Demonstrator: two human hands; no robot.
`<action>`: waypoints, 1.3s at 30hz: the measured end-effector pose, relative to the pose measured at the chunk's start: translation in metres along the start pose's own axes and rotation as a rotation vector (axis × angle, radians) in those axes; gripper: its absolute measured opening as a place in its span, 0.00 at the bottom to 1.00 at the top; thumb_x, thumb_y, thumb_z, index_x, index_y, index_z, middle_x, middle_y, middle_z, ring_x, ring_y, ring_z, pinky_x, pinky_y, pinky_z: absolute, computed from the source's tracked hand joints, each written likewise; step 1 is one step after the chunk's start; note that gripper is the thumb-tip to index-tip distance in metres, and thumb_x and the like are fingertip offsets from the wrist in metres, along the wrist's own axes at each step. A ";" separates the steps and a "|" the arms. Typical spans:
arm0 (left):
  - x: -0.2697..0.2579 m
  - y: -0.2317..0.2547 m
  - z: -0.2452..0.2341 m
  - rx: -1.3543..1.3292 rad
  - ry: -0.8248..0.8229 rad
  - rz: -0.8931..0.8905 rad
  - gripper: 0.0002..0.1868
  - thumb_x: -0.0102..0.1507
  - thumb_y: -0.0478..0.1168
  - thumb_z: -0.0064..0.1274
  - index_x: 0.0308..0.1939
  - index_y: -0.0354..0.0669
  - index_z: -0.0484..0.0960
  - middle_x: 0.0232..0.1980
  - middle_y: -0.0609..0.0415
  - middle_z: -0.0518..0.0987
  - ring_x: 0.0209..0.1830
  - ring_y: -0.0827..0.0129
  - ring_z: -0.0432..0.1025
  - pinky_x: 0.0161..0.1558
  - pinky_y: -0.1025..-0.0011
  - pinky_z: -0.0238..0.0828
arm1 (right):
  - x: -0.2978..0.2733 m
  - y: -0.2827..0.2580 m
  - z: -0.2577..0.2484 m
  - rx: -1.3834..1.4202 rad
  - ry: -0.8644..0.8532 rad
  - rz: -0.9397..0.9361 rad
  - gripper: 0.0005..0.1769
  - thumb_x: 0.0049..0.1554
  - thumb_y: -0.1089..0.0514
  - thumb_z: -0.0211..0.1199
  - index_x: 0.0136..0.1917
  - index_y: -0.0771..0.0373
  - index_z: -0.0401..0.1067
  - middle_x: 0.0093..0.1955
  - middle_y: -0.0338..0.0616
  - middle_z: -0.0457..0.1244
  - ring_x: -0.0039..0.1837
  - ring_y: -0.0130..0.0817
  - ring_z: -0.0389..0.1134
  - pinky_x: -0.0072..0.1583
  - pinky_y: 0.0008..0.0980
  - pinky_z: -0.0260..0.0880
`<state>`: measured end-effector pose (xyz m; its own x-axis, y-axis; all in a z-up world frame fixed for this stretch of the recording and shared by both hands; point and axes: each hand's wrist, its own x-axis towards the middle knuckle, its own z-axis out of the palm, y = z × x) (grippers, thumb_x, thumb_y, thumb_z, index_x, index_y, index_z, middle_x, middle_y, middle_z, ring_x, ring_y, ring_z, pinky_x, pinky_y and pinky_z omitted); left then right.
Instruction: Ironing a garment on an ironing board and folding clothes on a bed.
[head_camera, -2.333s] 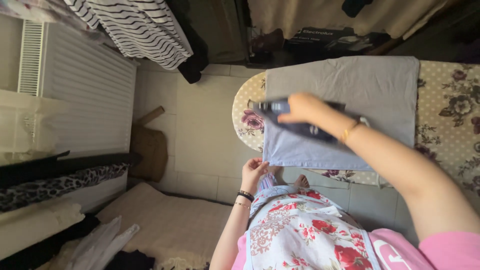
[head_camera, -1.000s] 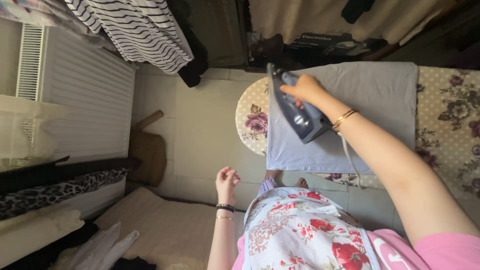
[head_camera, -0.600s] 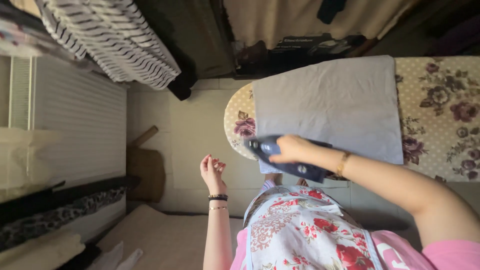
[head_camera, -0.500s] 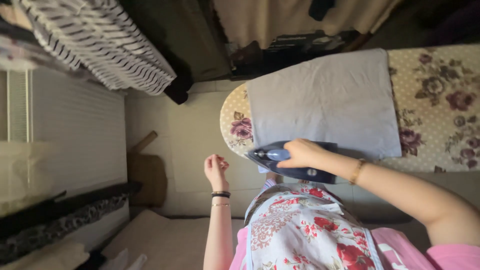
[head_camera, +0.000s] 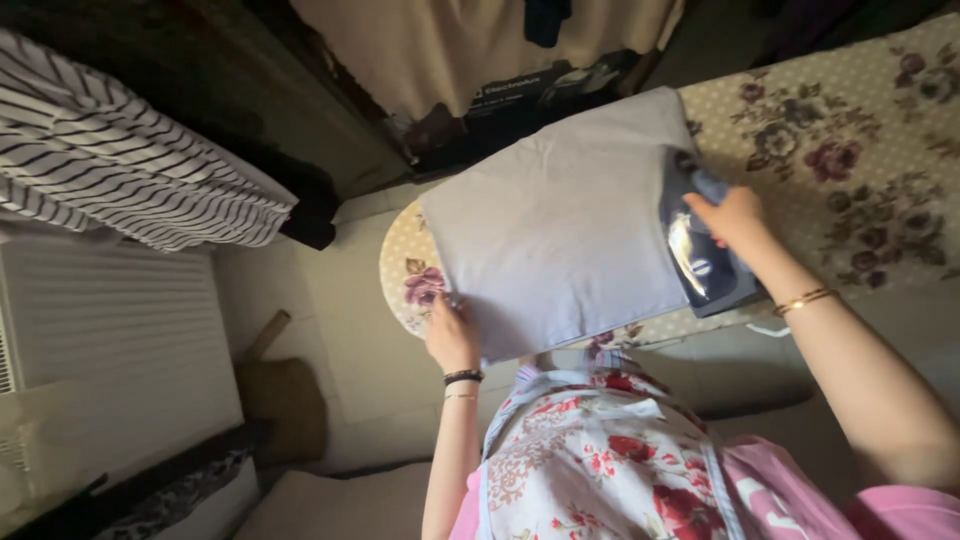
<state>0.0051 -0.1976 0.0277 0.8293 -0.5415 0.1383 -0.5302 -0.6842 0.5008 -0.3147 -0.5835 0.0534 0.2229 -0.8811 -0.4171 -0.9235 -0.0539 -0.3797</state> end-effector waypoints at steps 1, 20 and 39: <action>-0.001 0.000 -0.001 -0.002 -0.001 -0.002 0.21 0.64 0.44 0.54 0.58 0.36 0.76 0.45 0.41 0.82 0.41 0.45 0.75 0.41 0.51 0.72 | 0.008 0.013 -0.004 -0.003 0.000 0.000 0.39 0.55 0.31 0.69 0.36 0.75 0.73 0.29 0.56 0.66 0.28 0.42 0.68 0.35 0.40 0.70; 0.103 0.015 0.054 0.322 -0.100 0.081 0.34 0.72 0.57 0.33 0.81 0.52 0.56 0.85 0.63 0.51 0.85 0.53 0.38 0.73 0.30 0.17 | 0.098 -0.087 -0.068 -0.186 0.138 -0.100 0.40 0.53 0.27 0.70 0.42 0.73 0.78 0.42 0.66 0.70 0.47 0.60 0.73 0.48 0.50 0.74; 0.099 0.007 0.040 0.319 -0.051 -0.017 0.29 0.72 0.55 0.37 0.79 0.64 0.60 0.86 0.53 0.45 0.85 0.47 0.33 0.73 0.29 0.17 | 0.099 -0.275 -0.021 -0.497 -0.026 -0.888 0.45 0.44 0.22 0.70 0.43 0.71 0.79 0.46 0.62 0.70 0.51 0.58 0.72 0.53 0.50 0.72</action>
<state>0.0765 -0.2750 0.0107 0.8327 -0.5471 0.0854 -0.5519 -0.8075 0.2083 -0.0453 -0.6661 0.1334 0.8921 -0.4180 -0.1715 -0.4453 -0.8777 -0.1771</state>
